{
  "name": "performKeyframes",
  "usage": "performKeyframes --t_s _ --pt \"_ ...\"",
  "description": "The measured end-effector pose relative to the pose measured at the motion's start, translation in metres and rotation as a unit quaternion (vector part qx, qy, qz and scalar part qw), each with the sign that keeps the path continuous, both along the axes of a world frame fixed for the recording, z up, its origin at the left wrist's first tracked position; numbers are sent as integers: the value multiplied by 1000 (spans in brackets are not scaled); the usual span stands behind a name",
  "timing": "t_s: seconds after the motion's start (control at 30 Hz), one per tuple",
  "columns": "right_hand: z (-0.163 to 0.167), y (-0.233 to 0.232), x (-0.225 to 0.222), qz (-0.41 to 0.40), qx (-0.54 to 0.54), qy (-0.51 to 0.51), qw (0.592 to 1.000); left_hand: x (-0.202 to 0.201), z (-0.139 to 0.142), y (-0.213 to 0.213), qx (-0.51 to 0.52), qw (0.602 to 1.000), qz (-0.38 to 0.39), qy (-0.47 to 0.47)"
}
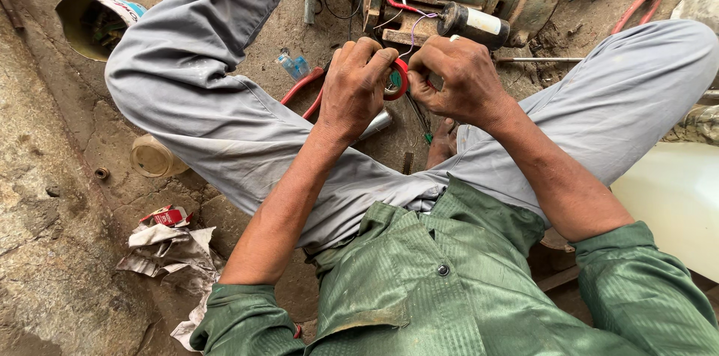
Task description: The person sits on the floor and repairs an electrical motor by stripping wires with pliers and wrapping connections with red electrical tape. The person handles the motor, wires, pliers, and tape throughout the process.
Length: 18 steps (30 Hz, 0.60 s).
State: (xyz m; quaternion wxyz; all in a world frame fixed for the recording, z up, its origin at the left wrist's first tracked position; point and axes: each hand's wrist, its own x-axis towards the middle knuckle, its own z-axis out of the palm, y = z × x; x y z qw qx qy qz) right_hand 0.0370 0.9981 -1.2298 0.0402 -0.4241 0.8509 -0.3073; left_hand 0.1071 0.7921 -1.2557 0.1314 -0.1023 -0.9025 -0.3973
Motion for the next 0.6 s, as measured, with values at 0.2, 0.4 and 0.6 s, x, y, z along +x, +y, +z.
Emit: performKeyframes --t_s 0.2,0.4,0.6 --pt "-10 11 -7 -34 -19 -12 999 -2 -5 8 14 1000 3 -14" --pt "0 11 -3 -2 -14 -36 999 -5 -12 11 -3 1000 2 -8" --pt "-5 10 -4 -16 -2 -51 999 -5 -15 14 -17 1000 -3 0"
